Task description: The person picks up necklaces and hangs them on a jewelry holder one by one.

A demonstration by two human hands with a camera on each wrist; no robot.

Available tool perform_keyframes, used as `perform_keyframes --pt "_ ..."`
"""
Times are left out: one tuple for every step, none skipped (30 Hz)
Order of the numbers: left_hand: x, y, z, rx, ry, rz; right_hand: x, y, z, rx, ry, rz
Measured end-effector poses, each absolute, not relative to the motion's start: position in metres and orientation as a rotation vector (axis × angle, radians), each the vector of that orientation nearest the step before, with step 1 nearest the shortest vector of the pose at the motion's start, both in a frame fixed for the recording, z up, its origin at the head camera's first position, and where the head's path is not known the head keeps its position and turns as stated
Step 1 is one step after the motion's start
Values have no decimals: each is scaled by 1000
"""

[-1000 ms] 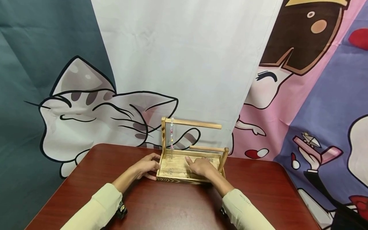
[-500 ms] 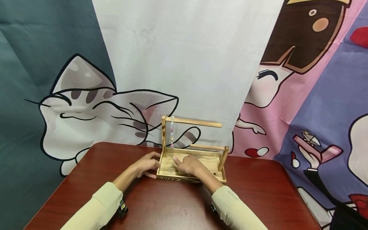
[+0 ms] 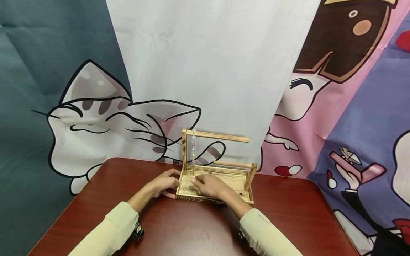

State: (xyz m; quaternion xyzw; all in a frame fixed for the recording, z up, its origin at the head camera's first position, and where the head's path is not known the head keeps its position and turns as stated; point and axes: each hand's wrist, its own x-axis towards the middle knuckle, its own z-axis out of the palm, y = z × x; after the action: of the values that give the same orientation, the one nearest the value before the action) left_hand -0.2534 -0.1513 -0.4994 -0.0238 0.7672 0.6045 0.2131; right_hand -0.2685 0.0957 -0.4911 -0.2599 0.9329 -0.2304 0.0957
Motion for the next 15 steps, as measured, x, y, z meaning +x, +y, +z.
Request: perform_keyframes --pt "-254 -151 -500 -66 2130 1679 -269 98 -491 -791 2789 -696" --pt "-254 -152 -500 -69 2127 1679 -271 100 -490 -807 2811 -715" --pt "-254 -152 -499 -72 2124 1679 -272 103 -490 -825 2840 -726" --pt "-254 -152 -499 -76 2120 1680 -273 106 -490 -842 2870 -724" --pt "-254 -152 -499 -74 2119 1677 -274 109 -490 -860 2891 -727" --pt "-253 -152 -498 -73 2117 1674 -276 113 -491 -886 2899 -741" --pt "-253 -152 -497 -72 2115 1670 -278 116 -493 -920 2899 -745" --pt "-253 -151 -497 -73 2112 1669 -281 119 -495 -968 2894 -756" --pt "-253 -152 -496 -71 2111 1669 -290 126 -508 -1051 2908 -734" --pt "-253 -152 -496 -69 2111 1668 -294 130 -514 -1096 2904 -719" --pt "-253 -152 -496 -63 2115 1665 -299 134 -521 -1140 2903 -699" --pt "-253 -152 -496 -62 2116 1665 -306 138 -531 -1180 2913 -671" --pt "-253 -152 -496 -64 2115 1668 -313 142 -541 -1205 2929 -659" --pt "-253 -152 -496 -65 2114 1670 -320 145 -551 -1231 2962 -617" --pt "-252 -152 -496 -64 2114 1670 -324 148 -556 -1222 2992 -574"
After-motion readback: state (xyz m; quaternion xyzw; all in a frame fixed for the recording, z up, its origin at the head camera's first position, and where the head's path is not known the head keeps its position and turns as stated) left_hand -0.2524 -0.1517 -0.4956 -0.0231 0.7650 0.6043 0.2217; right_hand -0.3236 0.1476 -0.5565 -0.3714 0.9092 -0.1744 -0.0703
